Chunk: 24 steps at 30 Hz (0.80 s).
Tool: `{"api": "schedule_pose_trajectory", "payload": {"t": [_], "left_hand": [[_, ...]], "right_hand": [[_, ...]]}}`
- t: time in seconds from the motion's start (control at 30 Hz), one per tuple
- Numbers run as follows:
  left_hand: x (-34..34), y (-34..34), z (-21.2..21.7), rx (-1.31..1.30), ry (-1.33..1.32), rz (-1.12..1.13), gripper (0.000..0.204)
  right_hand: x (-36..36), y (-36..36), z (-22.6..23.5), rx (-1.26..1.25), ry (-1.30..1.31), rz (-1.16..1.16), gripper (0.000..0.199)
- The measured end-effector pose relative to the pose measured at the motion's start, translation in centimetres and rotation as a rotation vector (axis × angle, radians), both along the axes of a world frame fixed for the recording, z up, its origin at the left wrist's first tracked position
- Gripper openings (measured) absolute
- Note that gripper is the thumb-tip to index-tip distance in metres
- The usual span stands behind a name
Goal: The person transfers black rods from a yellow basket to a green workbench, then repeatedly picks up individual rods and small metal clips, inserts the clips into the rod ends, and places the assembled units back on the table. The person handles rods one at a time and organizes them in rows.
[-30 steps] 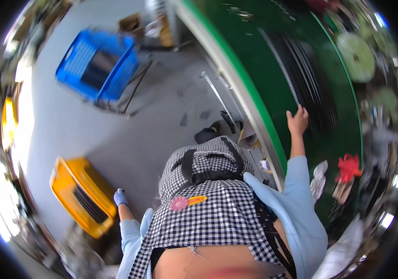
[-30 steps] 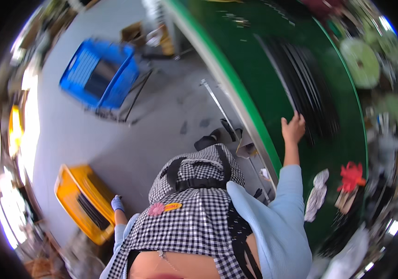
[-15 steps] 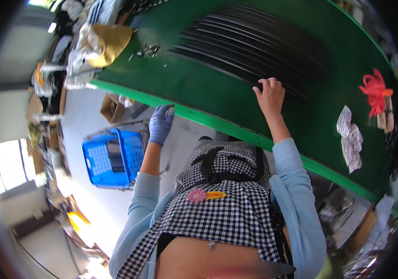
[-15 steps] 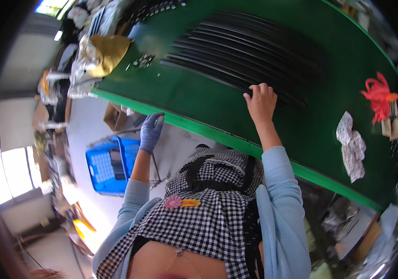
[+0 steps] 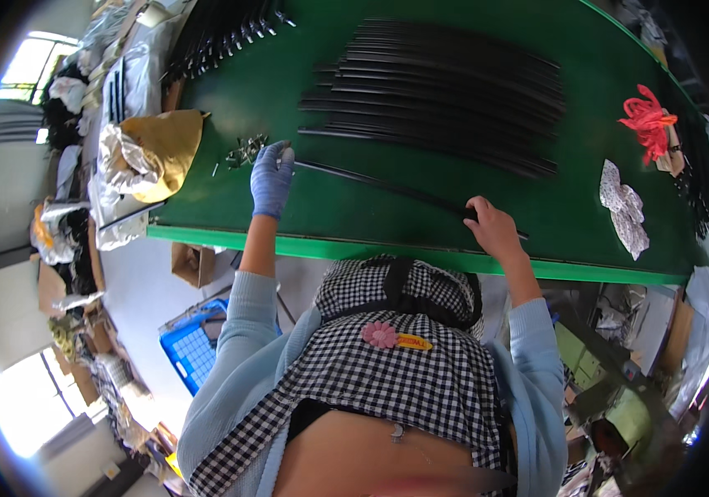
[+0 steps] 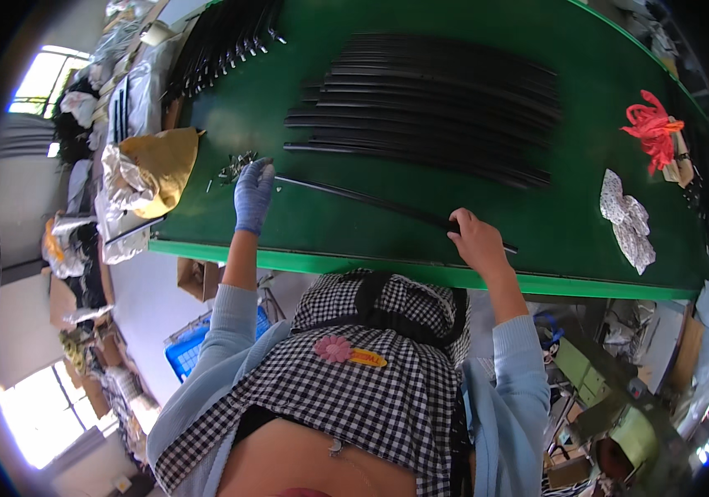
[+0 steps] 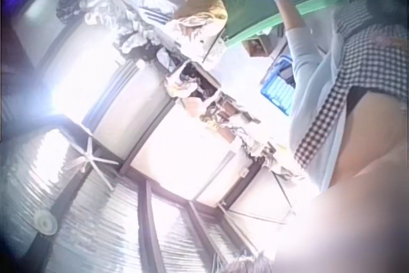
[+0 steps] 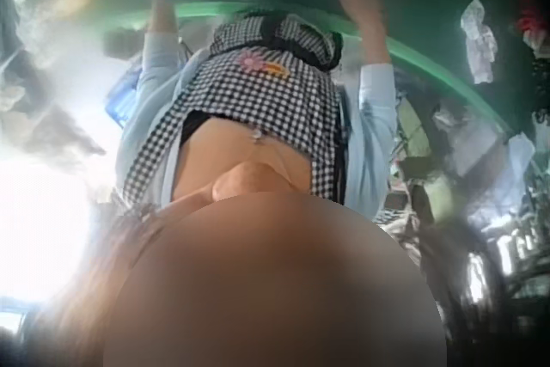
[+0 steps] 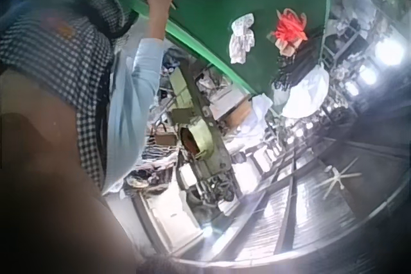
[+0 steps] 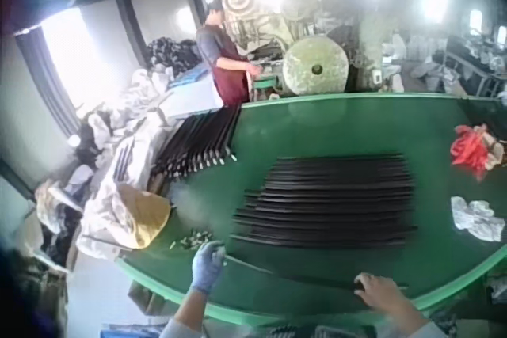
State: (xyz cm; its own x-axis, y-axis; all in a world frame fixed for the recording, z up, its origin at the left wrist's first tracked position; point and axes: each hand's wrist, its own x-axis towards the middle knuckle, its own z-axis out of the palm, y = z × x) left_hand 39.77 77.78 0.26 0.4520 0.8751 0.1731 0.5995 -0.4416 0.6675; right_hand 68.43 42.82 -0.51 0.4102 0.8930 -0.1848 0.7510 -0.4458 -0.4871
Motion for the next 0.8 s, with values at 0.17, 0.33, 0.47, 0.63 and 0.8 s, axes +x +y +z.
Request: {"api": "schedule_pose_trajectory", "payload": {"t": [0.17, 0.33, 0.47, 0.63, 0.8], "left_hand": [[2.6, 0.7, -0.8, 0.384, 0.215, -0.187, 0.033], [4.1, 3.4, -2.8, 0.463, 0.531, -0.510, 0.043], [3.8, 4.1, -1.9, 0.351, 0.613, -0.723, 0.036], [4.5, 3.5, -1.4, 0.235, 0.438, -0.701, 0.031], [3.5, 2.9, -2.0, 0.139, 0.280, -0.659, 0.028]], "right_hand": [[-3.1, -2.4, 5.1, 0.146, -0.097, -0.359, 0.030], [-7.6, -3.2, 5.0, 0.668, 0.538, -0.836, 0.029], [-10.7, 1.5, 7.6, 0.985, 0.934, -1.053, 0.021], [-11.8, 4.8, 0.5, 1.027, 1.356, -1.350, 0.015], [-15.9, 9.9, -2.2, 0.784, 1.477, -1.453, 0.021]]}}
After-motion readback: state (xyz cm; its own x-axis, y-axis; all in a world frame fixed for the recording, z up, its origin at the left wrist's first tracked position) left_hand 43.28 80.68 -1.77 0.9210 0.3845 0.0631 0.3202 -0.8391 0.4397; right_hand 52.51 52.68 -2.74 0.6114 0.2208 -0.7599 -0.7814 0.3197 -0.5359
